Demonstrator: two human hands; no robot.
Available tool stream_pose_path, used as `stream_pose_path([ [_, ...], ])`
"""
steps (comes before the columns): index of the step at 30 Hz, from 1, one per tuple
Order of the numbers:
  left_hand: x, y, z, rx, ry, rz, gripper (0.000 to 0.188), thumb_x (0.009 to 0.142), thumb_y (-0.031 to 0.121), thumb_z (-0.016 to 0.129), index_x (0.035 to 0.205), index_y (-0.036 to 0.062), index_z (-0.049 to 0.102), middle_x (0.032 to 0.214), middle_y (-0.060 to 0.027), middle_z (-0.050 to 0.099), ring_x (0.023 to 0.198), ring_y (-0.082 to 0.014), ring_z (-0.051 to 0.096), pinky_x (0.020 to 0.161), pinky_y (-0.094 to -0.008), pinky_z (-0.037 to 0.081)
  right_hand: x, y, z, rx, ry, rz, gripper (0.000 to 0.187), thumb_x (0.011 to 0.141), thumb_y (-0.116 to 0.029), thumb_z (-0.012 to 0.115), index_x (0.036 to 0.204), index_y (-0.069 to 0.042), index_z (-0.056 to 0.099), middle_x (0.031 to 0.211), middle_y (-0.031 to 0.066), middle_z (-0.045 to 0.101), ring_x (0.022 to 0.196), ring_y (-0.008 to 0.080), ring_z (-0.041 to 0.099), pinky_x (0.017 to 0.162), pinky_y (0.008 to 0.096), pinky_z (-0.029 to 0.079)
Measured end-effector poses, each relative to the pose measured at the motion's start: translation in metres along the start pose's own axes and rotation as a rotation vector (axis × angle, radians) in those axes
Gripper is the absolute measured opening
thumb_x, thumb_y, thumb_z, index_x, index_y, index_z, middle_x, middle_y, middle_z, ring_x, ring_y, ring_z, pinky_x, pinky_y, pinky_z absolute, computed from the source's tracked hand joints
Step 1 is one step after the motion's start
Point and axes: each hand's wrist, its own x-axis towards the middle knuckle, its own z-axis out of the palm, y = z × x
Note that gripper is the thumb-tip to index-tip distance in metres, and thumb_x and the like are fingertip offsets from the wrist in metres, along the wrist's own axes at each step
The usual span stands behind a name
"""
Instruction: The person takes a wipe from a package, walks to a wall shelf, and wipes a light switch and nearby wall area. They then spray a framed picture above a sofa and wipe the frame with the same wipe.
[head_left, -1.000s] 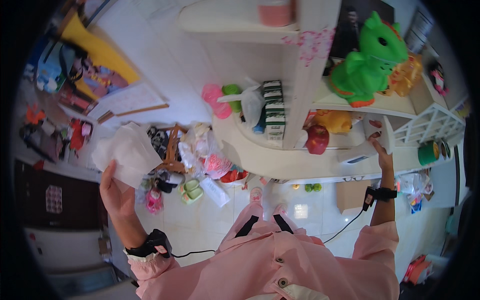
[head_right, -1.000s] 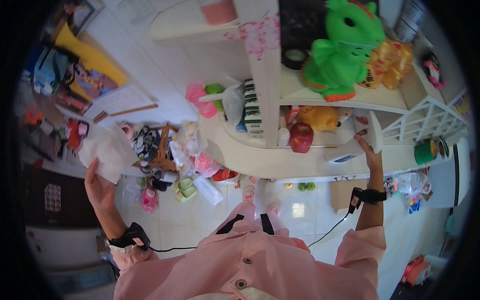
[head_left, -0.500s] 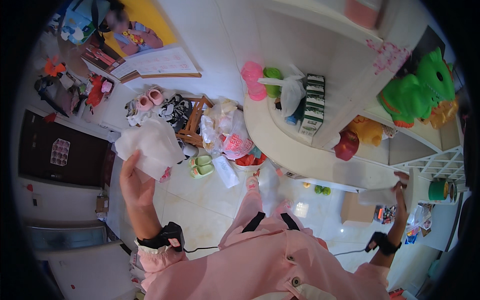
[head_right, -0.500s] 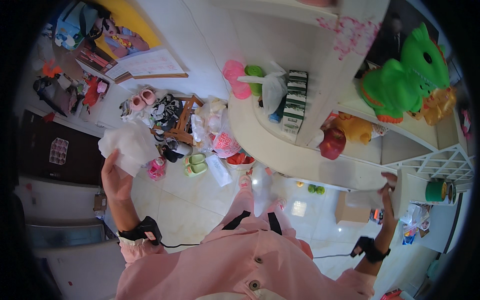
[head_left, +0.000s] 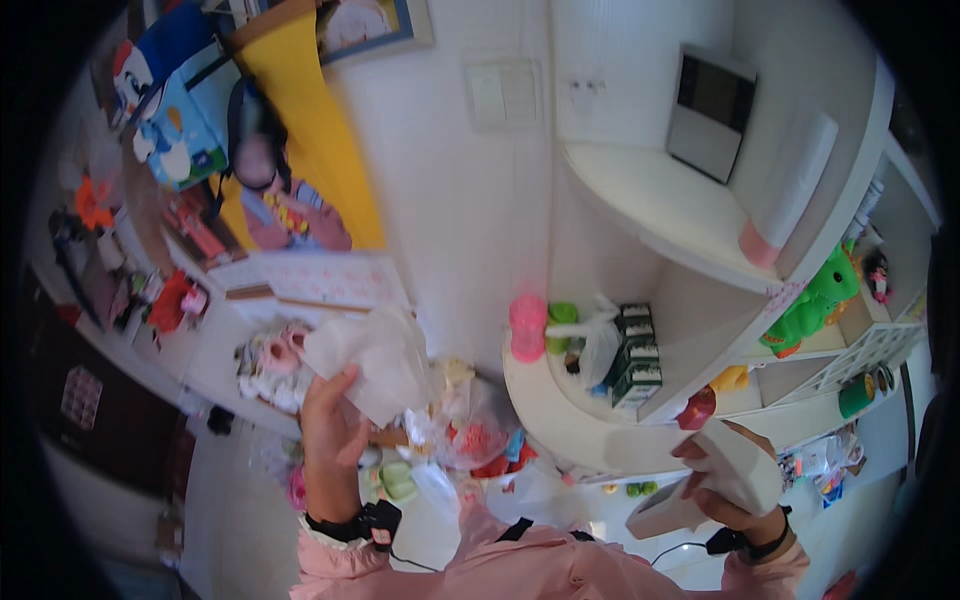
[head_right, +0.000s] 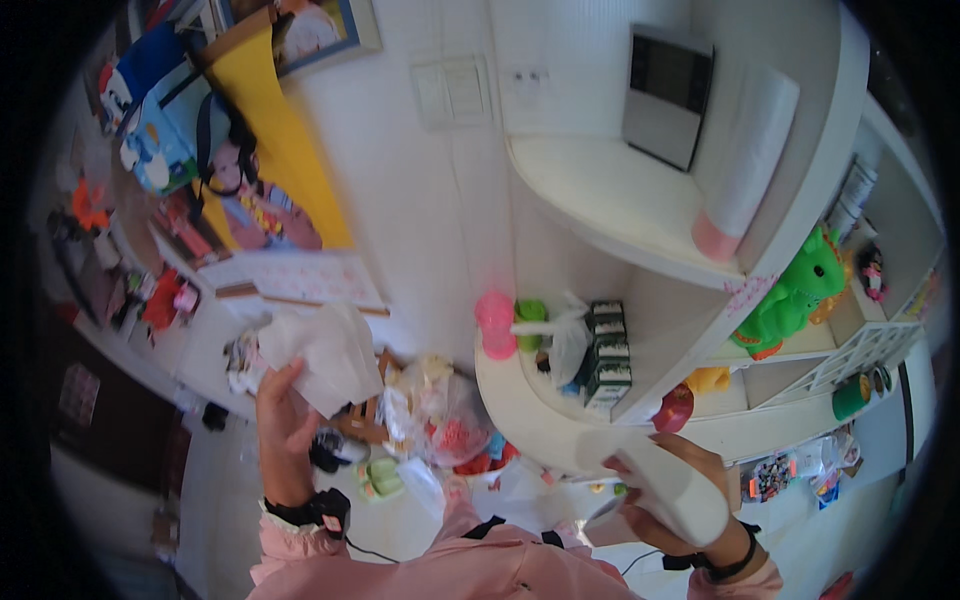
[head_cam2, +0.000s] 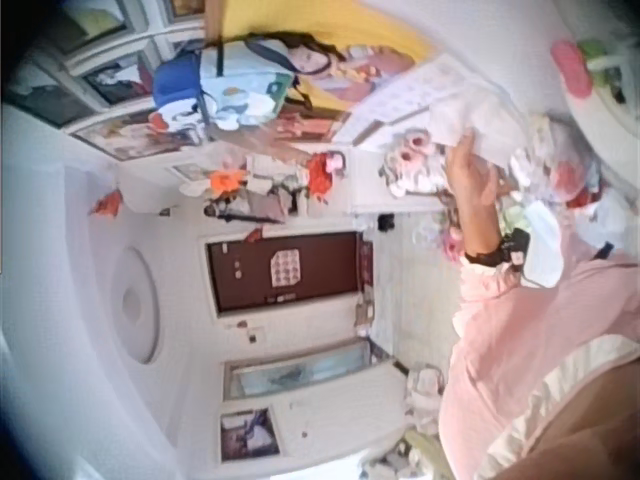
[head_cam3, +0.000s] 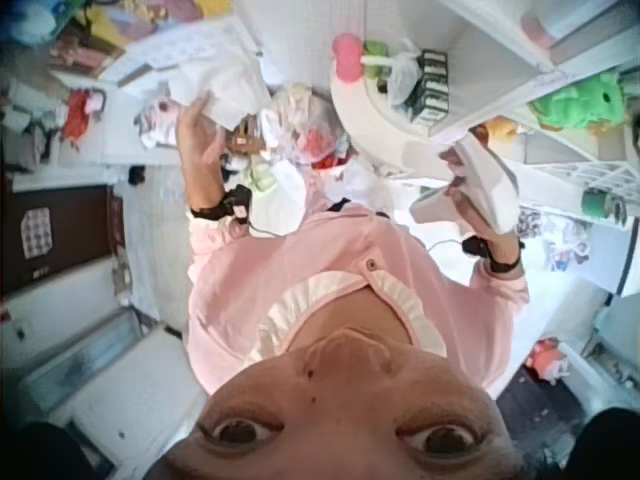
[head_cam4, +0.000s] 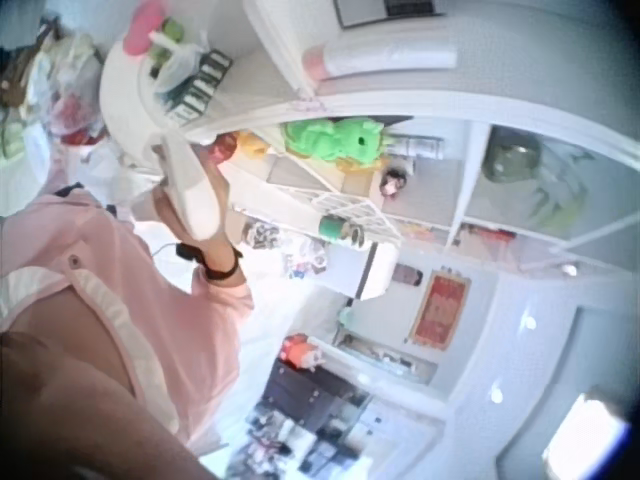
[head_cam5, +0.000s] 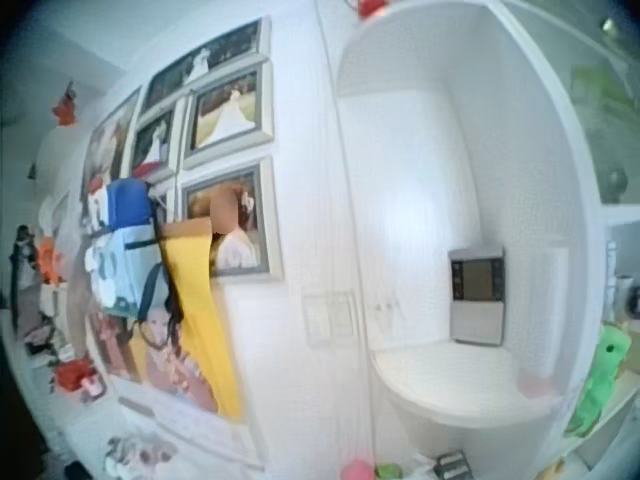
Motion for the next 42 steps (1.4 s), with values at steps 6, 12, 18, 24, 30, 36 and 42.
stream_pose_path([
  [6, 0.059, 0.028, -0.031, -0.061, -0.163, -0.042, 0.048, 0.082, 0.001, 0.05, 0.128, -0.0022, 0.035, 0.125, -0.0153, 0.046, 0.115, -0.0289, 0.046, 0.098, -0.0417, 0.036, 0.111, -0.05, 0.093, 0.227, 0.17, 0.012, 0.037, 0.068, -0.003, 0.065, 0.103, 0.002, 0.057, 0.089, 0.0091, 0.06, 0.07, 0.0166, 0.057, 0.066, 0.0256, 0.046],
  [12, 0.095, 0.035, -0.057, -0.087, -0.208, -0.208, 0.047, 0.082, -0.001, 0.047, 0.128, -0.0035, 0.035, 0.125, -0.0172, 0.045, 0.116, -0.0308, 0.045, 0.099, -0.045, 0.035, 0.214, -0.058, 0.138, 0.165, 0.489, -0.169, 0.03, 0.068, -0.009, 0.067, 0.095, 0.001, 0.058, 0.081, 0.0094, 0.061, 0.07, 0.0172, 0.059, 0.066, 0.0267, 0.046],
  [18, 0.108, 0.032, -0.075, -0.135, -0.257, -0.263, 0.046, 0.083, -0.002, 0.046, 0.127, -0.0039, 0.035, 0.126, -0.0182, 0.045, 0.117, -0.0316, 0.044, 0.1, -0.0457, 0.034, 0.277, -0.058, 0.131, 0.147, 0.704, -0.171, 0.018, 0.07, -0.009, 0.065, 0.082, 0.002, 0.057, 0.064, 0.0091, 0.06, 0.056, 0.0135, 0.059, 0.054, 0.0262, 0.047],
  [24, 0.112, 0.036, -0.09, -0.126, -0.193, -0.286, 0.045, 0.082, -0.004, 0.045, 0.126, -0.0039, 0.036, 0.124, -0.0185, 0.046, 0.116, -0.0321, 0.045, 0.098, -0.0466, 0.036, 0.3, -0.053, 0.118, 0.037, 0.814, -0.192, 0.014, 0.072, -0.01, 0.063, 0.072, 0.003, 0.056, 0.058, 0.0081, 0.058, 0.05, 0.0133, 0.059, 0.049, 0.0262, 0.046],
  [30, 0.117, 0.032, -0.093, -0.146, -0.194, -0.29, 0.044, 0.082, -0.004, 0.045, 0.125, -0.0041, 0.037, 0.123, -0.0185, 0.047, 0.114, -0.0324, 0.047, 0.097, -0.0463, 0.037, 0.298, -0.051, 0.114, 0.047, 0.816, -0.155, 0.015, 0.072, -0.011, 0.062, 0.069, 0.003, 0.056, 0.056, 0.0081, 0.058, 0.049, 0.0138, 0.058, 0.048, 0.0268, 0.045],
  [36, 0.121, 0.025, -0.089, -0.164, -0.227, -0.297, 0.045, 0.082, -0.004, 0.045, 0.126, -0.0038, 0.036, 0.123, -0.0184, 0.047, 0.115, -0.0326, 0.046, 0.098, -0.0469, 0.036, 0.303, -0.048, 0.123, 0.026, 0.777, -0.177, 0.015, 0.07, -0.01, 0.063, 0.067, 0.002, 0.055, 0.056, 0.0089, 0.057, 0.049, 0.0152, 0.056, 0.049, 0.0285, 0.045],
  [42, 0.12, 0.021, -0.085, -0.18, -0.244, -0.309, 0.047, 0.082, -0.004, 0.045, 0.127, -0.0031, 0.035, 0.124, -0.0184, 0.047, 0.116, -0.0327, 0.045, 0.099, -0.0474, 0.035, 0.305, -0.039, 0.124, -0.1, 0.826, -0.187, 0.018, 0.067, -0.011, 0.064, 0.068, 0.003, 0.053, 0.06, 0.0149, 0.056, 0.053, 0.0249, 0.055, 0.053, 0.0338, 0.044],
])
